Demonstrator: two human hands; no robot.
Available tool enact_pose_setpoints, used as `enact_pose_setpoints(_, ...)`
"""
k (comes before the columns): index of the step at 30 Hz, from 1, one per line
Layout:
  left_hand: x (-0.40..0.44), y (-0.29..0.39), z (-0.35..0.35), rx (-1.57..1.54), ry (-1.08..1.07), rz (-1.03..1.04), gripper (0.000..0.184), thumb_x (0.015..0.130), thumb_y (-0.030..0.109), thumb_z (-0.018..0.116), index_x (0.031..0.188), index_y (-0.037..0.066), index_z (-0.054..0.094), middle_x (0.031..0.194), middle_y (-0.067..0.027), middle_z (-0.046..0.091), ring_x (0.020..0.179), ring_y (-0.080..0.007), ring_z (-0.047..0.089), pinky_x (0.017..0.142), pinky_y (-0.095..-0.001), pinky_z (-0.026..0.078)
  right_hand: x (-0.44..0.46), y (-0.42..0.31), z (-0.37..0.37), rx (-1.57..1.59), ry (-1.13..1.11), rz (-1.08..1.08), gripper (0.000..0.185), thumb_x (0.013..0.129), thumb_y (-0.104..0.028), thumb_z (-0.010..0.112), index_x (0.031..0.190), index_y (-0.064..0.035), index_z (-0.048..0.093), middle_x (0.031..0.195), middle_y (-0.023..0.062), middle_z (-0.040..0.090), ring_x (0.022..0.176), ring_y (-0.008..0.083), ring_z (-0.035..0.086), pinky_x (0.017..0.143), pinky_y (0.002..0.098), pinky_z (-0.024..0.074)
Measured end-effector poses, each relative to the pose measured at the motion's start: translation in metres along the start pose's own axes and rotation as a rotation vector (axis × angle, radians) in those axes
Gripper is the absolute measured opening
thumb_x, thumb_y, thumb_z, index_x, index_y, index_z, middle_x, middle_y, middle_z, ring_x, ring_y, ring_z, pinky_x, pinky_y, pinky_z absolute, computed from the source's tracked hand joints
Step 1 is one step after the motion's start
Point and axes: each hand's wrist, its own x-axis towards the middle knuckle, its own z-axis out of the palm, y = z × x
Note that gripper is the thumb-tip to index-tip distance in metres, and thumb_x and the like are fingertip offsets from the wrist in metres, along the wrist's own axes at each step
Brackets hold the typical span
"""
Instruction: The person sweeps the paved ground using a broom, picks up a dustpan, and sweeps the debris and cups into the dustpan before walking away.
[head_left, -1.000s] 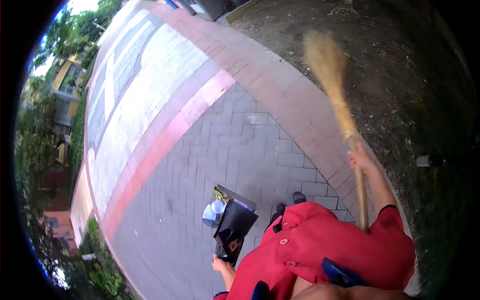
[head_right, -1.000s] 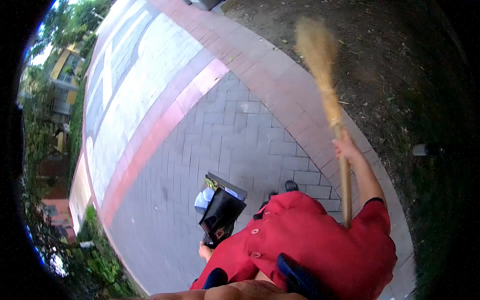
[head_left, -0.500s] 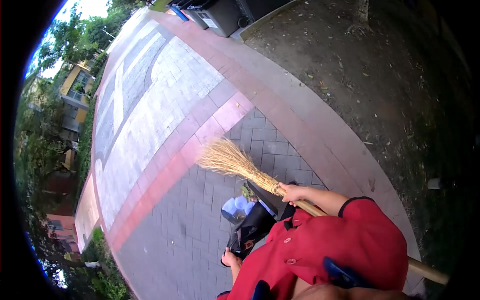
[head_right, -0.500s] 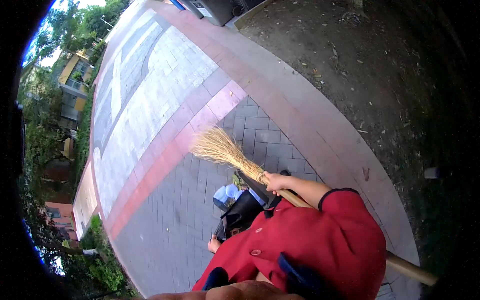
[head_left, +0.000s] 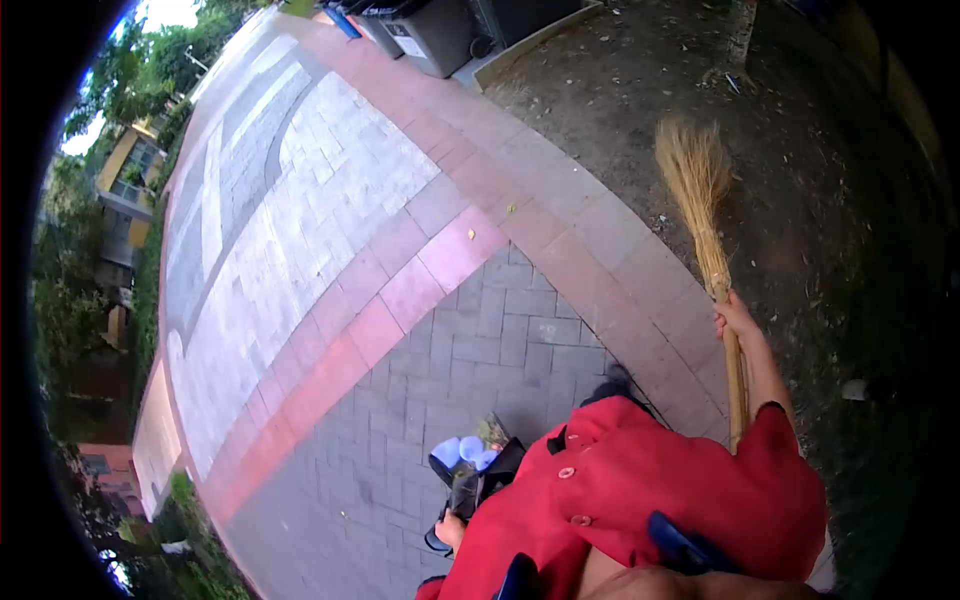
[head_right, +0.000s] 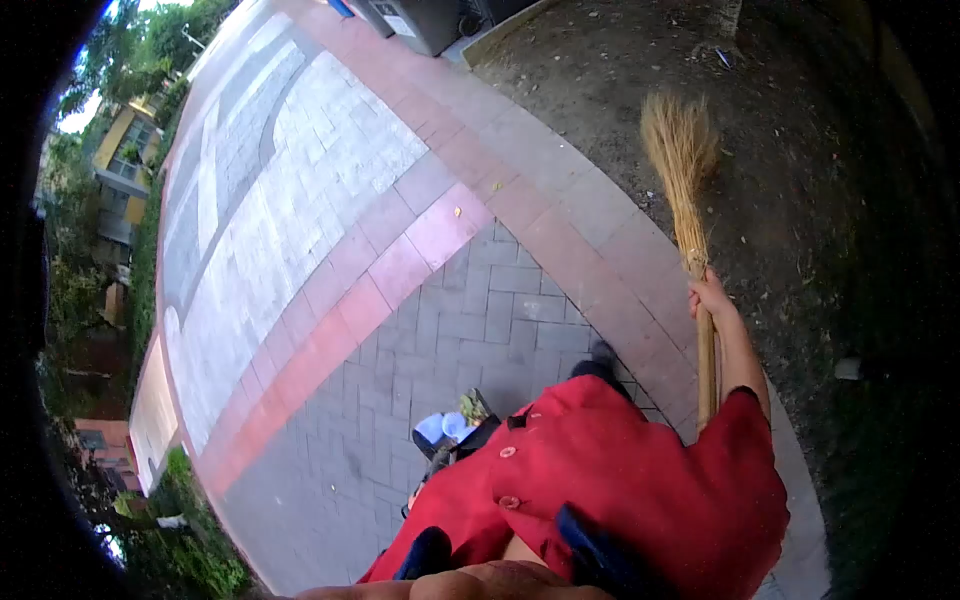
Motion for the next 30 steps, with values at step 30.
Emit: enact_pose_setpoints(30, 0.104, 0.383, -0.041, -0.471, -0.042, -0.242, 0.030, 0.072, 0.016, 0.068, 0.088, -0.008, 0.060, 0.084, -0.0154, 0.063, 0.071, -0.0235, 0.056, 0.067, -0.0382, 0.045, 0.230, -0.121, 0.195, -0.373, 0.004, 0.162, 0.067, 0.078, -0.004, 0.055, 0.135, -0.0233, 0.024, 0.069, 0.0055, 0.050, 0.046, 0.0129, 0.048, 0.034, 0.0290, 0.0440)
